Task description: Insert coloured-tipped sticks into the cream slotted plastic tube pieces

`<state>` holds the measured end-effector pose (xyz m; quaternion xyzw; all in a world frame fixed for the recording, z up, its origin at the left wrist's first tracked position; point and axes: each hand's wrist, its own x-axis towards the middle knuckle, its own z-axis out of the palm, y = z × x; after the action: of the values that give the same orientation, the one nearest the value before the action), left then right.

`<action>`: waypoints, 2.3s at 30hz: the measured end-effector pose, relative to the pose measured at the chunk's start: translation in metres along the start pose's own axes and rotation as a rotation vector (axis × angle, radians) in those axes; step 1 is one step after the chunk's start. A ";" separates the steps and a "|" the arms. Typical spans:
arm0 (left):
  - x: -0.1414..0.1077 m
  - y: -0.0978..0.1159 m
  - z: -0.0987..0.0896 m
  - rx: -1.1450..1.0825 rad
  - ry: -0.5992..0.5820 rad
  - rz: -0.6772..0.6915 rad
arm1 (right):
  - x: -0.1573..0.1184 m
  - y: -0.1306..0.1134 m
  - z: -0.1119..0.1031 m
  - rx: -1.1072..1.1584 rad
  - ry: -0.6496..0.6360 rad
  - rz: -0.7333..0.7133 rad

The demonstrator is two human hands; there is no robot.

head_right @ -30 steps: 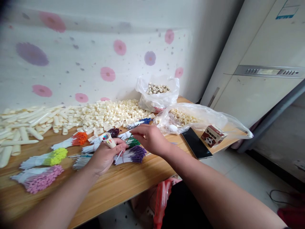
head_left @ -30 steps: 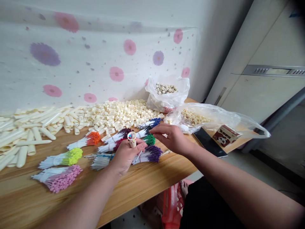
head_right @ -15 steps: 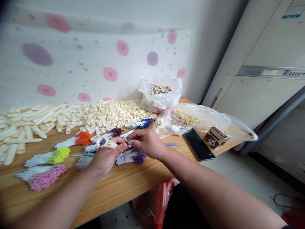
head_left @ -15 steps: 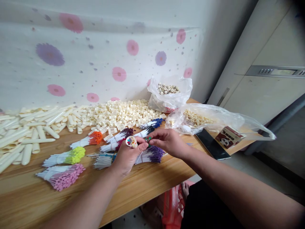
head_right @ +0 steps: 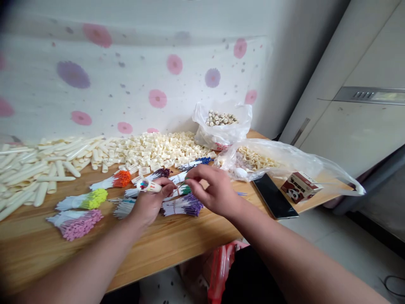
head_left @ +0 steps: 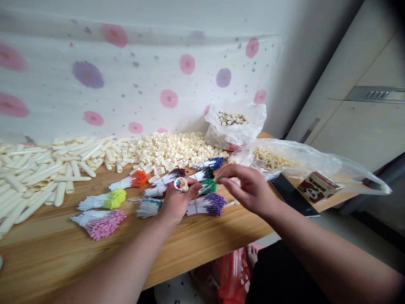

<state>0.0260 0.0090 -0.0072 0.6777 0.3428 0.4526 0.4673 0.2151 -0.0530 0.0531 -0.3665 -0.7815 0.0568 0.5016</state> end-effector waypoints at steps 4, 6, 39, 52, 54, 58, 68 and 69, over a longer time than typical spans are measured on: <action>0.000 0.006 -0.003 0.135 0.079 0.124 | -0.004 -0.049 -0.030 -0.126 0.174 -0.199; -0.001 0.009 -0.004 0.176 0.078 0.176 | -0.006 -0.070 -0.039 -0.201 0.106 -0.218; -0.001 0.005 -0.006 0.297 -0.085 0.388 | 0.003 -0.039 -0.003 -0.106 0.155 0.035; -0.005 0.009 -0.004 0.372 0.017 0.463 | -0.001 -0.036 0.008 -0.260 0.120 -0.021; -0.006 0.010 -0.004 0.393 0.050 0.474 | 0.000 -0.036 0.009 -0.261 0.130 -0.011; -0.008 0.011 -0.005 0.456 0.130 0.522 | 0.000 -0.035 0.013 -0.194 0.142 0.006; -0.006 0.007 -0.007 0.608 0.328 0.558 | -0.006 -0.029 0.026 0.071 0.153 0.206; -0.006 0.007 -0.007 0.612 0.333 0.555 | -0.007 -0.029 0.027 0.087 0.145 0.224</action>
<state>0.0175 0.0036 -0.0016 0.7690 0.3366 0.5416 0.0446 0.1792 -0.0708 0.0483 -0.4326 -0.6942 0.1197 0.5626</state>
